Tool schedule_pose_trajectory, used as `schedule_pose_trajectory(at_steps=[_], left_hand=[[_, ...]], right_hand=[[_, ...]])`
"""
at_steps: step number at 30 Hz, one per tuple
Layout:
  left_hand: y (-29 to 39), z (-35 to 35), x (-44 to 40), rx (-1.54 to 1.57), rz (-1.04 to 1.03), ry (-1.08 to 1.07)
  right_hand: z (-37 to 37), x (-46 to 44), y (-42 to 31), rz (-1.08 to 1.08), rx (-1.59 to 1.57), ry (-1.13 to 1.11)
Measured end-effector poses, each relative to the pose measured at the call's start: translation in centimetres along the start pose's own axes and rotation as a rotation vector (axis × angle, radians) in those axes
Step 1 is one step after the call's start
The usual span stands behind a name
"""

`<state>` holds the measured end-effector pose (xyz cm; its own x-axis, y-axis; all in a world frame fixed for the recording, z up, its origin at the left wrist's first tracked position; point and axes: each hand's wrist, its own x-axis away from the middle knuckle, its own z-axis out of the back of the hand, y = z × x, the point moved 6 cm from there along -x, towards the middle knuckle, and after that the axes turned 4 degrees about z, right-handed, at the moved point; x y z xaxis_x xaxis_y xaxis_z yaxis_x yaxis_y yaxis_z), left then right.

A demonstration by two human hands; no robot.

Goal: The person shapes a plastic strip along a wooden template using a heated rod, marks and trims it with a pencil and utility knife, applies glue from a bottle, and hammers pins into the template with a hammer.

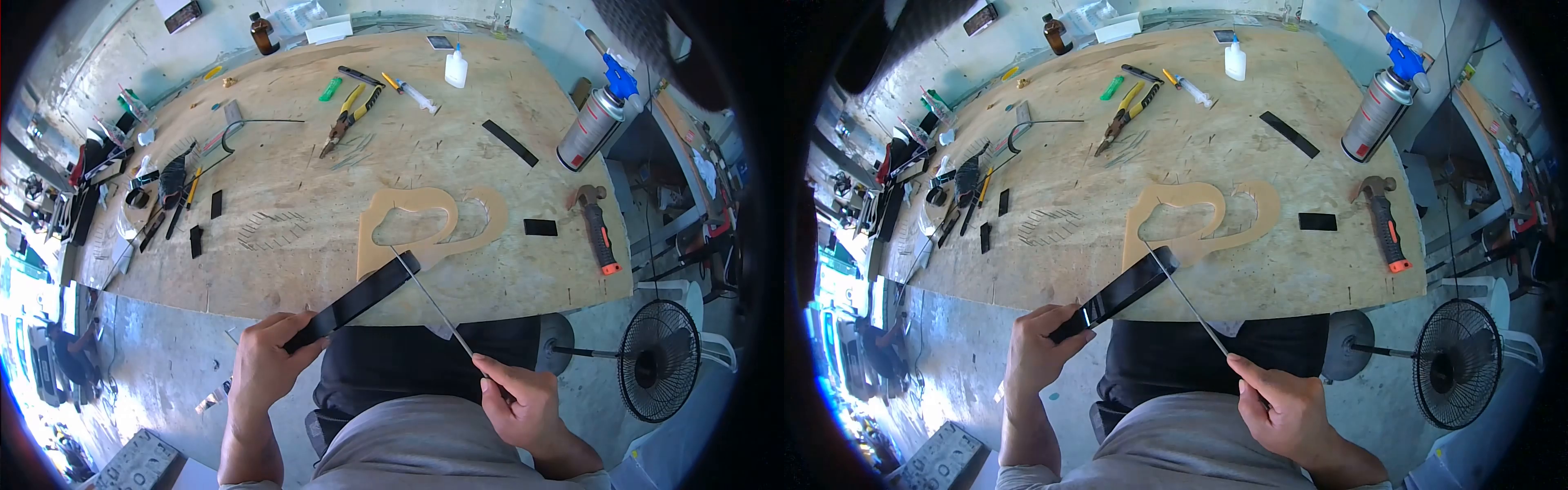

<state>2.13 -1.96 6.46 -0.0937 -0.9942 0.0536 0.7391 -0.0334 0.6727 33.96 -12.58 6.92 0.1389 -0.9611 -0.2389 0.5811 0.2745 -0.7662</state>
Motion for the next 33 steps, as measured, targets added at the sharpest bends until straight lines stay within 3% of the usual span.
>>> schedule_pose_trajectory(at_steps=[33], left_hand=[[-0.06,0.03,-0.13,-0.036,0.009,-0.027]], right_hand=[[0.08,-0.18,-0.11,0.0,-0.007,0.019]])
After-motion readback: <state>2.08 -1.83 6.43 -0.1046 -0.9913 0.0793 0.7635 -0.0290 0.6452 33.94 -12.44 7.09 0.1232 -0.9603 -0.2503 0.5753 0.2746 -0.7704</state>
